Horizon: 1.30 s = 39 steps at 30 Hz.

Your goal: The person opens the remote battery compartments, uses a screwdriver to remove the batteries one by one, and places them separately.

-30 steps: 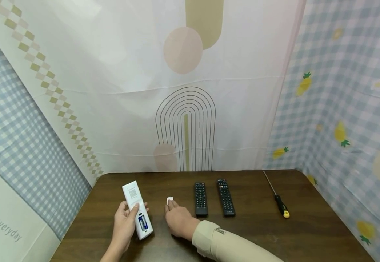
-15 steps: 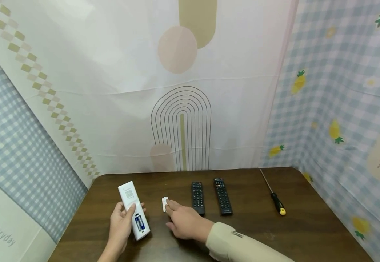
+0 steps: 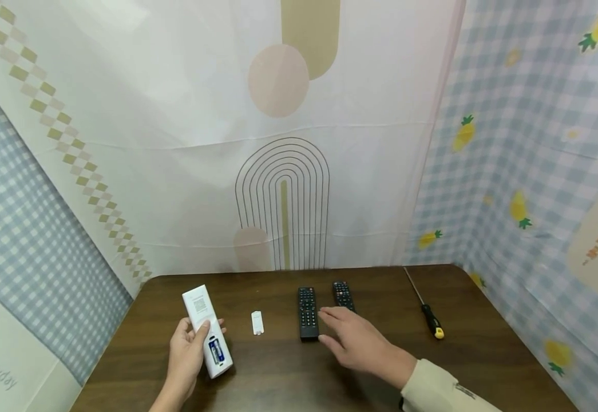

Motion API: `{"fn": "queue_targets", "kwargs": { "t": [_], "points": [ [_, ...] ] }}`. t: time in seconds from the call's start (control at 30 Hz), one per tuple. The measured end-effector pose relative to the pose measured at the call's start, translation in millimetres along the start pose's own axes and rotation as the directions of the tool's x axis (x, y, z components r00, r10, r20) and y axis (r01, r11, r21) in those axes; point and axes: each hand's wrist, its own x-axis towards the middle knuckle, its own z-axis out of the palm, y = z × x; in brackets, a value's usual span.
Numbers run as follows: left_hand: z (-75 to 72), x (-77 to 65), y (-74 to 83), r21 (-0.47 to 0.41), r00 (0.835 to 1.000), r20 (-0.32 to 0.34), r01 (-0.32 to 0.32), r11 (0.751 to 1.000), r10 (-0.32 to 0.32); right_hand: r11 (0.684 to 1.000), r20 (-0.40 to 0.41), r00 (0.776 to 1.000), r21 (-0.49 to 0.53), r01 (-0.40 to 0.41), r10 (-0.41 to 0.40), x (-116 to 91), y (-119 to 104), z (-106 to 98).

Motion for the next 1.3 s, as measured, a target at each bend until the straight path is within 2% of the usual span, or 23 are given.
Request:
{"fn": "queue_targets", "kwargs": {
  "t": [0.23,0.4,0.53,0.63,0.73,0.87,0.97,1.07,1.17,1.3],
  "points": [
    [-1.4,0.0,0.0,0.009,1.0,0.001,0.01,1.0,-0.01,0.997,0.002,0.997,0.012,-0.08,0.08,-13,21,4],
    [-2.1,-0.2,0.3,0.008,1.0,-0.006,0.008,1.0,-0.008,0.986,-0.081,0.985,-0.05,-0.159,0.155,-17,37,4],
    [-3.9,-0.8,0.8,0.012,1.0,-0.015,0.017,1.0,-0.017,0.956,-0.188,0.951,-0.111,-0.27,0.247,-20,61,5],
    [-5.0,-0.8,1.2,0.013,1.0,-0.019,0.022,1.0,-0.022,0.914,-0.218,0.912,-0.136,-0.381,0.348,-25,84,2],
    [-4.9,-0.1,1.5,0.011,1.0,-0.018,0.024,1.0,-0.024,0.862,-0.18,0.871,-0.149,-0.484,0.458,-33,110,-5],
    [-3.4,0.7,2.3,0.005,1.0,-0.02,0.022,1.0,-0.022,0.79,-0.083,0.809,-0.18,-0.586,0.581,-46,146,-12],
    [-2.5,0.7,1.8,0.004,1.0,-0.02,0.023,1.0,-0.023,0.751,-0.011,0.764,-0.173,-0.637,0.645,-55,166,-15],
    [-2.4,0.7,0.9,0.009,0.999,-0.017,0.028,1.0,-0.028,0.723,0.053,0.724,-0.145,-0.675,0.687,-62,177,-17],
    [-1.8,1.2,0.7,0.013,0.999,-0.016,0.035,0.999,-0.035,0.717,0.099,0.711,-0.143,-0.682,0.696,-65,183,-16],
    [1.3,2.2,1.6,0.007,1.0,-0.011,0.028,1.0,-0.028,0.74,0.147,0.725,-0.165,-0.652,0.672,-66,190,-18]
  ]
}}
